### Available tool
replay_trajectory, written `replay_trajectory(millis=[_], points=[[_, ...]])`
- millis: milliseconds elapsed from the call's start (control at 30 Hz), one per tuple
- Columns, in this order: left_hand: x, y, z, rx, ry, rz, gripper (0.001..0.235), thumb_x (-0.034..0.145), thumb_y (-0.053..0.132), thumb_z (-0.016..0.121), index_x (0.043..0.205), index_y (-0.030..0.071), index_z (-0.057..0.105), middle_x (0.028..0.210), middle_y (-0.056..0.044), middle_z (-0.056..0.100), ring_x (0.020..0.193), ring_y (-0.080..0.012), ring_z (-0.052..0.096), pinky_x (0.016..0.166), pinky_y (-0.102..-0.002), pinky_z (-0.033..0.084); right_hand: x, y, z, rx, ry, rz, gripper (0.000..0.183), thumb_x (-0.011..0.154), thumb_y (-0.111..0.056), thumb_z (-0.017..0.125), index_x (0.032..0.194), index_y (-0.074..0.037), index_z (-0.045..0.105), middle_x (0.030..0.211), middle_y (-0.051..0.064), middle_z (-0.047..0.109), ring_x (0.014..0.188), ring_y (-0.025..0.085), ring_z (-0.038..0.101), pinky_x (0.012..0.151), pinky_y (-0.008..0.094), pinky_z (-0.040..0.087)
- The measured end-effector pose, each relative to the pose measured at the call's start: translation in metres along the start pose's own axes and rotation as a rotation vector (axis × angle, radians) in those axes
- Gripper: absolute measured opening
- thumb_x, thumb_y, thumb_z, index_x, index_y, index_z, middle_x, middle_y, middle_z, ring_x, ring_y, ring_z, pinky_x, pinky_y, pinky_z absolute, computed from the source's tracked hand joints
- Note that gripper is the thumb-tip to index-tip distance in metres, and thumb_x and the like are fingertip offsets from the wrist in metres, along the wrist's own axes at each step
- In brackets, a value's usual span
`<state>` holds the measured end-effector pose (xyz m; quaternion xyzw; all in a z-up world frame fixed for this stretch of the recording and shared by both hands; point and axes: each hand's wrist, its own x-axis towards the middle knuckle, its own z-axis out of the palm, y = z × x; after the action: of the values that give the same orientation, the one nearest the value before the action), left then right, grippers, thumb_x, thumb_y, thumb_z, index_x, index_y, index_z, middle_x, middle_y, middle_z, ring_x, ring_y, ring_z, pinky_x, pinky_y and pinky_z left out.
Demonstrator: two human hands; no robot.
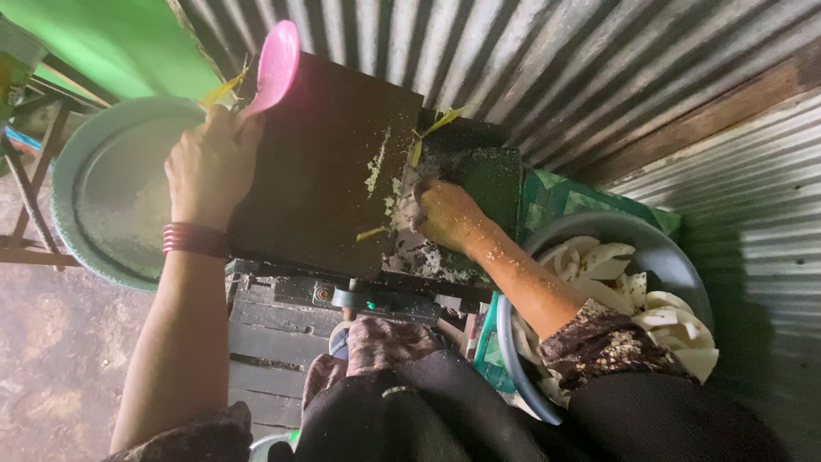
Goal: The person repeatedly places sliced white vegetable pieces onto a manual grater and pushes them through the blade to produce grated pulp. The person uses a pink plastic spoon to assist in guiding the material. Grated output accumulates on the grater surface and in a nearby metal bowl.
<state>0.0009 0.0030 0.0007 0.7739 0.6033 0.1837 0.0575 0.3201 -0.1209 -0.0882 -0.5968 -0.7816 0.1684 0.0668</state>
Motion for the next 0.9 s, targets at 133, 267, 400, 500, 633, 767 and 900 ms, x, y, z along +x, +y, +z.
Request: replay_trajectory(millis=[133,267,400,500,633,767,900], points=[[0.001,0.001,0.0,0.017,-0.004,-0.014,0.046,0.11,0.049,0.057,0.105,0.004,0.063,0.082,-0.027,0.07,0.078,-0.0516,0.067,0.069,-0.061,0.052,0.005,-0.001,0.003,-0.077,-0.11,0.068,0.028,0.082,-0.026,0.074,0.08,0.001,0.073,0.089,0.023,0.071,0.094,0.041,0.068,0.084,0.05,0.057],[0.0,0.001,0.0,-0.004,0.004,-0.015,0.047,0.11,0.05,0.058,0.105,0.004,0.063,0.082,-0.027,0.07,0.079,-0.0514,0.067,0.068,-0.061,0.052,0.005,-0.004,0.002,-0.027,-0.015,0.003,0.029,0.078,-0.026,0.075,0.086,0.002,0.074,0.096,0.026,0.069,0.091,0.043,0.068,0.082,0.051,0.057],[0.0,0.0,0.002,0.009,0.003,-0.015,0.048,0.11,0.05,0.058,0.104,0.003,0.063,0.083,-0.027,0.07,0.078,-0.051,0.068,0.07,-0.06,0.052,0.006,-0.007,0.0,-0.053,-0.08,0.08,0.034,0.081,-0.028,0.075,0.095,0.003,0.072,0.105,0.026,0.068,0.095,0.044,0.068,0.086,0.05,0.056],[0.0,-0.003,0.002,-0.01,0.03,0.007,0.048,0.109,0.05,0.058,0.105,0.003,0.064,0.082,-0.028,0.069,0.078,-0.051,0.068,0.069,-0.06,0.052,0.006,-0.01,0.0,-0.04,-0.075,0.076,0.032,0.08,-0.024,0.074,0.099,0.002,0.073,0.108,0.026,0.066,0.097,0.043,0.068,0.087,0.05,0.056],[-0.005,-0.001,0.0,0.001,0.033,0.005,0.048,0.11,0.052,0.058,0.104,0.004,0.064,0.082,-0.029,0.069,0.078,-0.0523,0.067,0.069,-0.061,0.052,-0.006,-0.013,-0.001,0.014,0.157,-0.17,0.012,0.081,-0.011,0.07,0.09,-0.007,0.078,0.102,0.019,0.069,0.099,0.042,0.066,0.084,0.052,0.055],[-0.006,0.0,-0.003,-0.022,0.012,-0.012,0.049,0.109,0.054,0.057,0.104,0.006,0.065,0.084,-0.03,0.069,0.08,-0.053,0.066,0.071,-0.062,0.051,-0.023,-0.019,0.003,0.123,0.189,0.089,0.047,0.08,-0.007,0.064,0.126,-0.002,0.063,0.111,0.025,0.059,0.095,0.039,0.066,0.081,0.048,0.059],[-0.003,0.002,-0.003,-0.01,0.006,-0.008,0.048,0.109,0.052,0.057,0.107,0.005,0.064,0.084,-0.03,0.069,0.08,-0.0534,0.066,0.07,-0.063,0.051,-0.021,-0.008,0.003,0.077,0.183,0.096,0.021,0.091,-0.024,0.068,0.094,-0.005,0.077,0.088,0.025,0.063,0.085,0.041,0.068,0.076,0.052,0.057]])
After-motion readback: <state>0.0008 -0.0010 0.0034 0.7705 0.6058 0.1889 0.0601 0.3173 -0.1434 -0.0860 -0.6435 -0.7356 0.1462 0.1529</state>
